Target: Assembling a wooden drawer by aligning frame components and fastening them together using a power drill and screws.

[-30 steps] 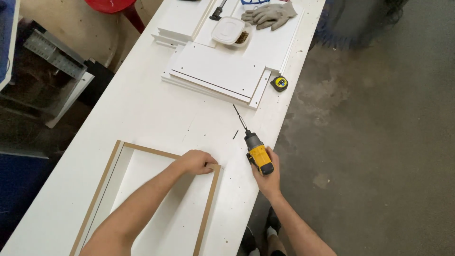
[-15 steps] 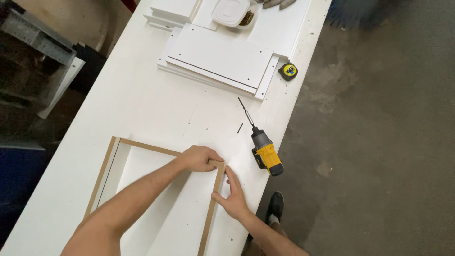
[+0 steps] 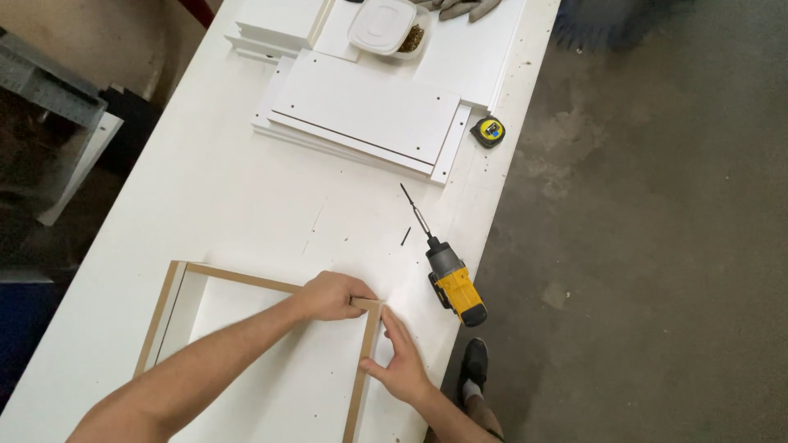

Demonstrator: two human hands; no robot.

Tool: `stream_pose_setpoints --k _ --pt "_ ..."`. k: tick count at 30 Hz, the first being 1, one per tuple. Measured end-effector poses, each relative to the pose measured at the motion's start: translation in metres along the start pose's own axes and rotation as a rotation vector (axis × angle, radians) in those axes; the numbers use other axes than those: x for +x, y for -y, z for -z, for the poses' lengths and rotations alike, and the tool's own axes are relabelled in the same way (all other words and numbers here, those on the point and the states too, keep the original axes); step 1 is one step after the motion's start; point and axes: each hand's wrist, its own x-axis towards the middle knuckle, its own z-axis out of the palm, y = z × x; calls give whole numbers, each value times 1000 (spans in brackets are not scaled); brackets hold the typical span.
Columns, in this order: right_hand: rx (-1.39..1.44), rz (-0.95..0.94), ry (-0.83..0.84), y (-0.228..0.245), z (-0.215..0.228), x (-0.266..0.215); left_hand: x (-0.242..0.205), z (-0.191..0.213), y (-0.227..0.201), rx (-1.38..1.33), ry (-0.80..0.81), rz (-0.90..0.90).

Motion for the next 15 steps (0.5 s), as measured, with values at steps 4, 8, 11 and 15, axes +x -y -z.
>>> stream_pose_setpoints --k 4,8,11,15 --pt "12 -26 6 -2 -1 -2 4 -4 7 38 5 -26" --pt "31 -55 11 3 2 0 2 -1 1 52 0 -26" --pt "2 -5 -1 -1 0 -1 -2 2 -2 42 33 16" --pt "6 -28 23 3 2 1 7 -7 10 179 70 -127"
